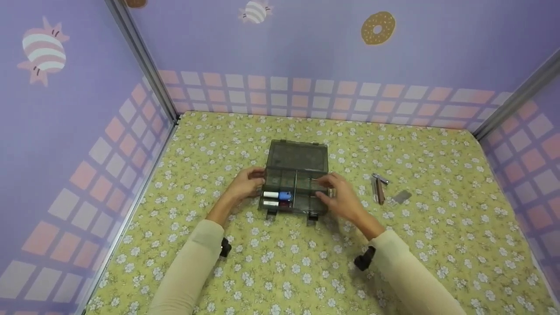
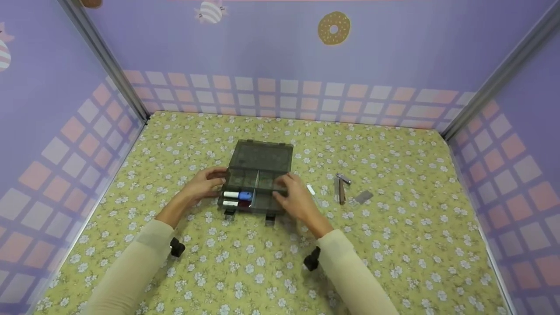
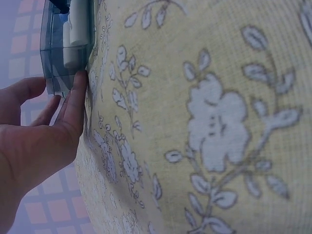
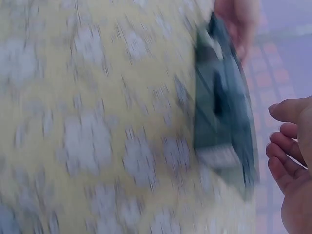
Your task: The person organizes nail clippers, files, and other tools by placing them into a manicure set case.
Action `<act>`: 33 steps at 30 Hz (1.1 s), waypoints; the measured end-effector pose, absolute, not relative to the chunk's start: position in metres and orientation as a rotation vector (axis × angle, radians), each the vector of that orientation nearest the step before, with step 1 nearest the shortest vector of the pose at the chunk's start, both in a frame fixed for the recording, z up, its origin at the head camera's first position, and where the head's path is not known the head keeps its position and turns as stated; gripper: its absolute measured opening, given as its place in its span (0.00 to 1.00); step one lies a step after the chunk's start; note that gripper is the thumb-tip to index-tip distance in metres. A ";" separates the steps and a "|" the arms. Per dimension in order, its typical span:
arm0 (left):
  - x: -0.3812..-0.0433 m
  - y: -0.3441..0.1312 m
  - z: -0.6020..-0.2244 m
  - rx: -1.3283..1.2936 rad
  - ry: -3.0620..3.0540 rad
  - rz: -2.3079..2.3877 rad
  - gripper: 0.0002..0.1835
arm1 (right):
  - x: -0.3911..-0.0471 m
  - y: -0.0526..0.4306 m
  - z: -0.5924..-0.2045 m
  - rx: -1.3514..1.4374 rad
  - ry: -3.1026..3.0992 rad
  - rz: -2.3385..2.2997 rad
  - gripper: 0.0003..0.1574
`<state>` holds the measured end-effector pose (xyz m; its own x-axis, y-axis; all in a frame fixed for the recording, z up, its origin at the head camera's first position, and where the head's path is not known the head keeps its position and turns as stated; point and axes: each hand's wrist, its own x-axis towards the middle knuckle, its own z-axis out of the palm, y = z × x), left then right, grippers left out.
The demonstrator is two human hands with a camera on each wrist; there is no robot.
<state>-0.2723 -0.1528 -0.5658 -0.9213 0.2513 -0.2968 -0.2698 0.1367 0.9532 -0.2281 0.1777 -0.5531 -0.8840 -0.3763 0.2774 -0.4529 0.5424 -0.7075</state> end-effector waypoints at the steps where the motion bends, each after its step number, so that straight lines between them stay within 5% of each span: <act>1: -0.272 -0.153 -0.566 -0.022 2.042 1.832 0.26 | -0.230 0.185 -0.553 0.698 -2.671 1.264 0.17; 15: -0.275 -0.151 -0.564 0.006 2.069 1.830 0.25 | -0.240 0.256 -0.578 0.376 -2.732 1.256 0.20; 33: -0.271 -0.154 -0.566 0.076 2.111 1.800 0.26 | -0.240 0.264 -0.606 0.312 -2.766 1.179 0.11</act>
